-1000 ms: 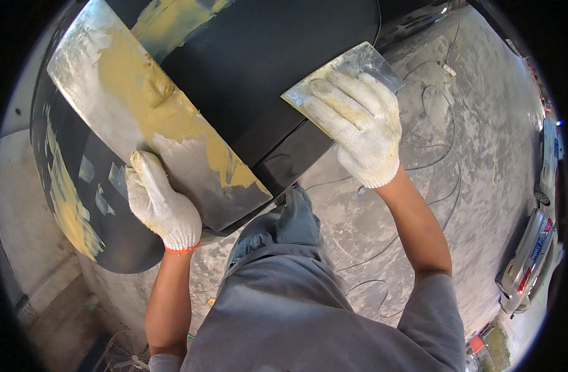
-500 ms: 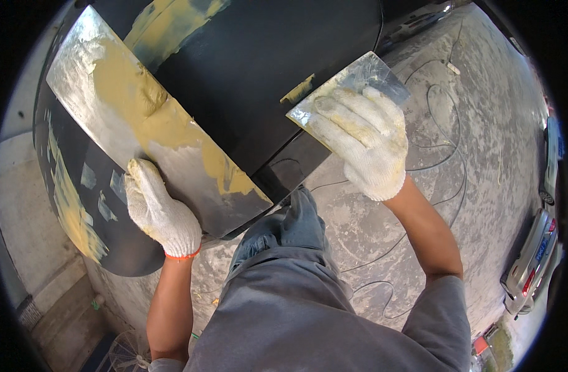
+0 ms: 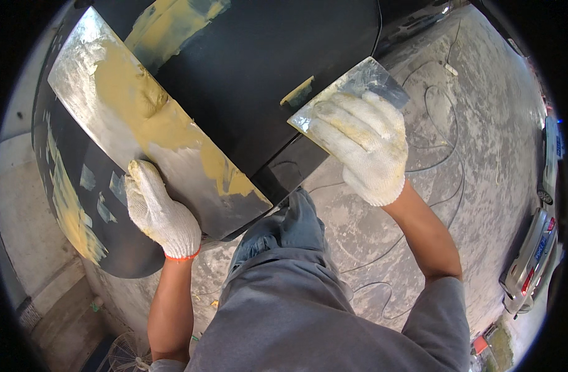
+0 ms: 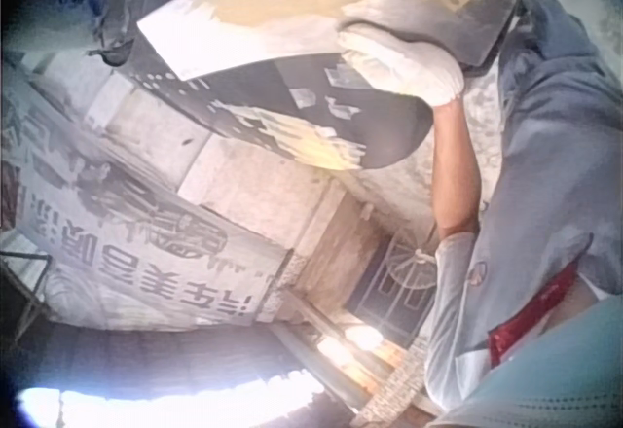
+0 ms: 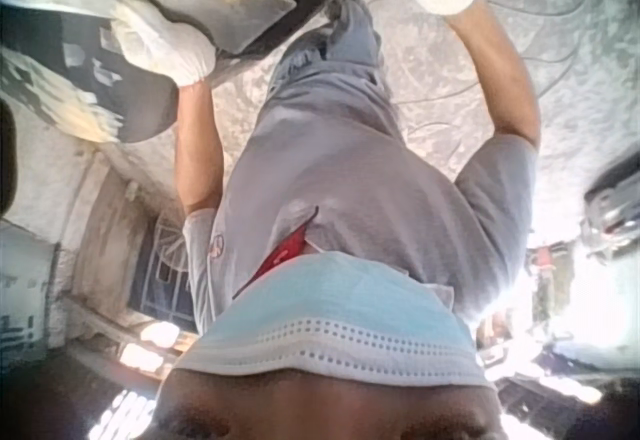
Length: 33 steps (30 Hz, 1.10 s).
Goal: The person applies yellow body filler to a black car's hood and rear bumper using a small scraper and a larger metal palette. The person spreads the filler in smooth strokes across the surfaces.
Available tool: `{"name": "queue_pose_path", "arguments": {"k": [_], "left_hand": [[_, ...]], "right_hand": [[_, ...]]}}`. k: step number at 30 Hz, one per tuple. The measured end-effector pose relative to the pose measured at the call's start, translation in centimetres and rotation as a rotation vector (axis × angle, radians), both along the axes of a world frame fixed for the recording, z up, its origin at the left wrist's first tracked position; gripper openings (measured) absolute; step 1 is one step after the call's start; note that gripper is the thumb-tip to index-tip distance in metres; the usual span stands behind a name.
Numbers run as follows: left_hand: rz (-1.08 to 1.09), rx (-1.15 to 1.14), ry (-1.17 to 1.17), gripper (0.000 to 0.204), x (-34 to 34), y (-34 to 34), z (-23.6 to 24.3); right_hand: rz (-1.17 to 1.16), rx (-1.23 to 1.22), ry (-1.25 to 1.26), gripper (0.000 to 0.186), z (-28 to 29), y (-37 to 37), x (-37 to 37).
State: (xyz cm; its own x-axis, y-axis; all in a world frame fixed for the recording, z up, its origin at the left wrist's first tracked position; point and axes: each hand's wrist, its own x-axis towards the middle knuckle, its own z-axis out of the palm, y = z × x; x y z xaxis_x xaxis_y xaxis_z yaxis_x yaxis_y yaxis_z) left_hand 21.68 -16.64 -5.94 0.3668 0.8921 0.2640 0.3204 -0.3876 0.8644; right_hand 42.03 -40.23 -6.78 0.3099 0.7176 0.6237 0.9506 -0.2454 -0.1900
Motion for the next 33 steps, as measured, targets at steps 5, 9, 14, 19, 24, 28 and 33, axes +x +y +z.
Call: {"name": "queue_pose_path", "arguments": {"k": [5, 9, 14, 19, 24, 28, 33], "left_hand": [[-0.023, 0.018, 0.023, 0.039, 0.1, 0.0, 0.5], [-0.024, -0.018, -0.013, 0.04, 0.1, 0.0, 0.4], [-0.012, -0.057, -0.056, 0.04, 0.3, -0.3, 0.3], [0.007, -0.078, -0.071, 0.04, 0.6, -0.3, 0.6], [-0.03, -0.179, -0.161, 0.041, 0.7, -0.5, 0.7], [-0.056, -0.23, -0.16, 0.042, 1.1, -0.9, 1.3], [-0.068, -0.26, -0.213, 0.042, 1.8, -1.2, 1.9]], "right_hand": [[0.011, 0.063, -0.025, 0.039, -0.7, 1.1, 1.0], [-0.016, 0.015, -0.058, 0.042, -1.4, 1.2, 0.8], [0.0, -0.007, -0.042, 0.044, -0.7, 0.3, 0.4], [0.018, 0.055, -0.017, 0.04, -0.2, 1.0, 0.9], [-0.002, 0.042, -0.056, 0.045, -1.0, 1.6, 0.9], [0.009, -0.028, -0.044, 0.047, -0.2, 0.6, 0.5], [0.018, 0.077, 0.094, 0.045, 3.7, -2.0, -1.0]]}}
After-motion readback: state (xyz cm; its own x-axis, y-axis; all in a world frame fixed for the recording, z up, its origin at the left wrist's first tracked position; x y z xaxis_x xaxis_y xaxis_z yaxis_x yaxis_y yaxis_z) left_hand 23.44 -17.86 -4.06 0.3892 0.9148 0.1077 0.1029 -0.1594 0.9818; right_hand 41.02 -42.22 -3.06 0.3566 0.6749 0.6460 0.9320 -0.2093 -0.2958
